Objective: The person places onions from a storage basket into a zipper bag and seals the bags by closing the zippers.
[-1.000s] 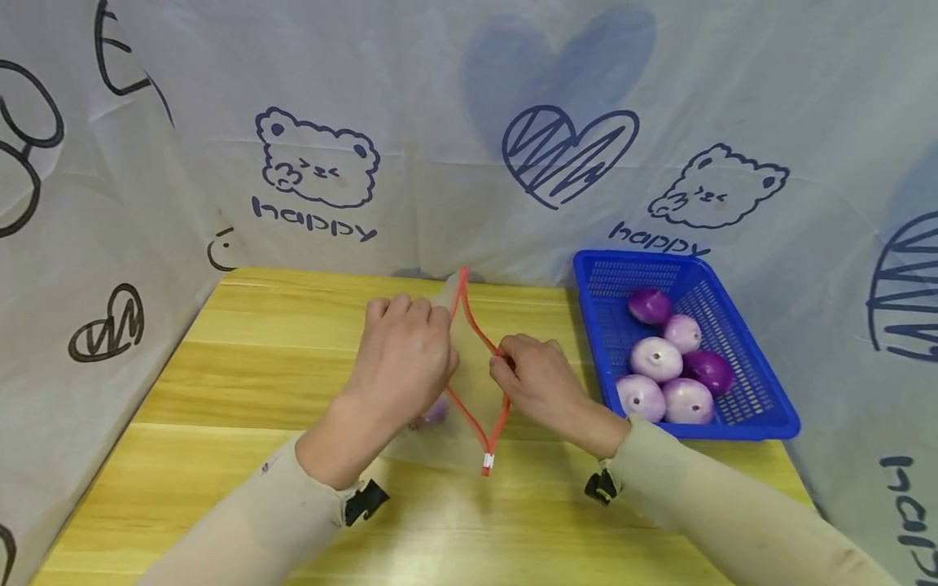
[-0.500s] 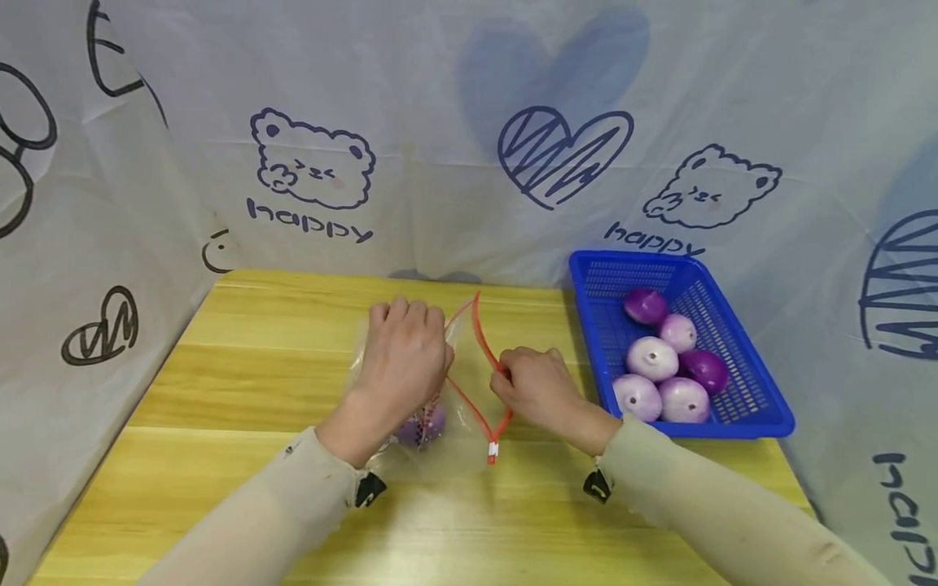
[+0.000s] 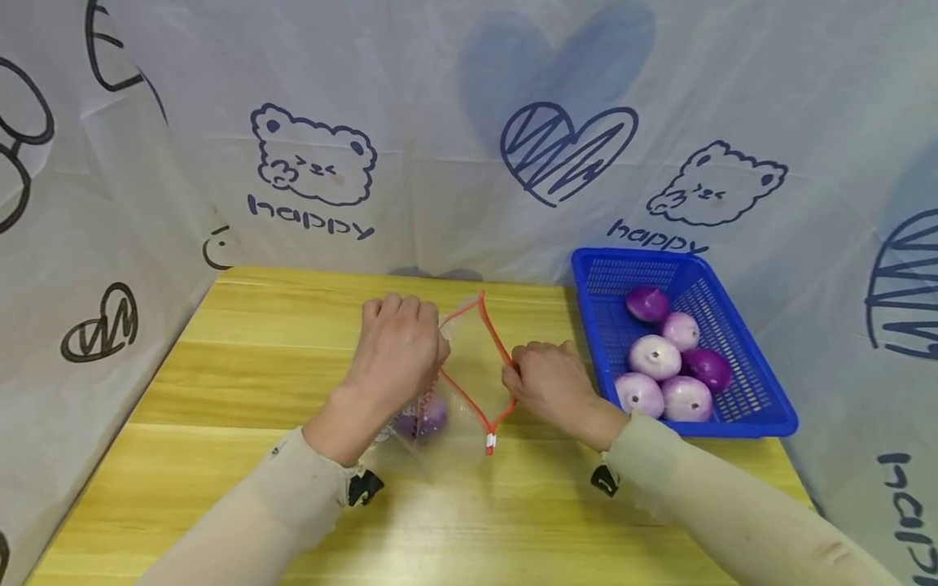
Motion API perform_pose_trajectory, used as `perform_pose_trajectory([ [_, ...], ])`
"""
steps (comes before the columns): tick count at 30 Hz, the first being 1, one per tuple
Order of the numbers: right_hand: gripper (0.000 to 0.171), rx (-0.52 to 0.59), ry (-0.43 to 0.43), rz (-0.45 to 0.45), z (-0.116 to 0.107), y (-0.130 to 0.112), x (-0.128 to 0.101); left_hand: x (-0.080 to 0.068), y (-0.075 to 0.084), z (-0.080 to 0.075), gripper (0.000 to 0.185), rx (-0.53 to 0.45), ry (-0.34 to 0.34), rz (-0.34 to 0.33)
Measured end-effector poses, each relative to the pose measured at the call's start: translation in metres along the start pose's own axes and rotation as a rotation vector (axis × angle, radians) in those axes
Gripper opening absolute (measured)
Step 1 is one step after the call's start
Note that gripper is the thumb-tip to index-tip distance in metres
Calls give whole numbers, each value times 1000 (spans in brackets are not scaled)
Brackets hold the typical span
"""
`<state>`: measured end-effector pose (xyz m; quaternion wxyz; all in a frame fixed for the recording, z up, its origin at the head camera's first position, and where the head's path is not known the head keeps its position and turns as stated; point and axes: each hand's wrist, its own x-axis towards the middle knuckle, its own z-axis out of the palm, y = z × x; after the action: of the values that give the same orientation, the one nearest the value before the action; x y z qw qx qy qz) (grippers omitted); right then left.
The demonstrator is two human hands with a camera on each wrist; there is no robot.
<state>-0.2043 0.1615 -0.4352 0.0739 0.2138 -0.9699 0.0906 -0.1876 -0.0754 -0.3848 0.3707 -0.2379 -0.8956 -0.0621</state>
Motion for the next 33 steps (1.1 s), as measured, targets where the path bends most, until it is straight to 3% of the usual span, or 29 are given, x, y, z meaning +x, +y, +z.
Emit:
perform_pose_trajectory([
  [4, 32, -16, 28, -12, -2, 0, 1, 3, 4, -2, 26, -6, 40, 27],
  [11, 30, -20, 31, -2, -3, 1, -1, 3, 6, 0, 28, -15, 23, 17],
  [17, 28, -6, 37, -14, -3, 0, -3, 2, 8, 2, 32, -26, 46, 32],
  [25, 18, 2, 58, -40, -7, 3, -9, 2, 8, 0, 35, -75, 19, -10],
  [29, 14, 4, 131, -84, -11, 12, -14, 2, 8, -1, 33, -111, -40, -49],
  [33, 18, -35, 261, -189, -18, 29, -19, 2, 8, -1, 29, -127, -101, -80],
])
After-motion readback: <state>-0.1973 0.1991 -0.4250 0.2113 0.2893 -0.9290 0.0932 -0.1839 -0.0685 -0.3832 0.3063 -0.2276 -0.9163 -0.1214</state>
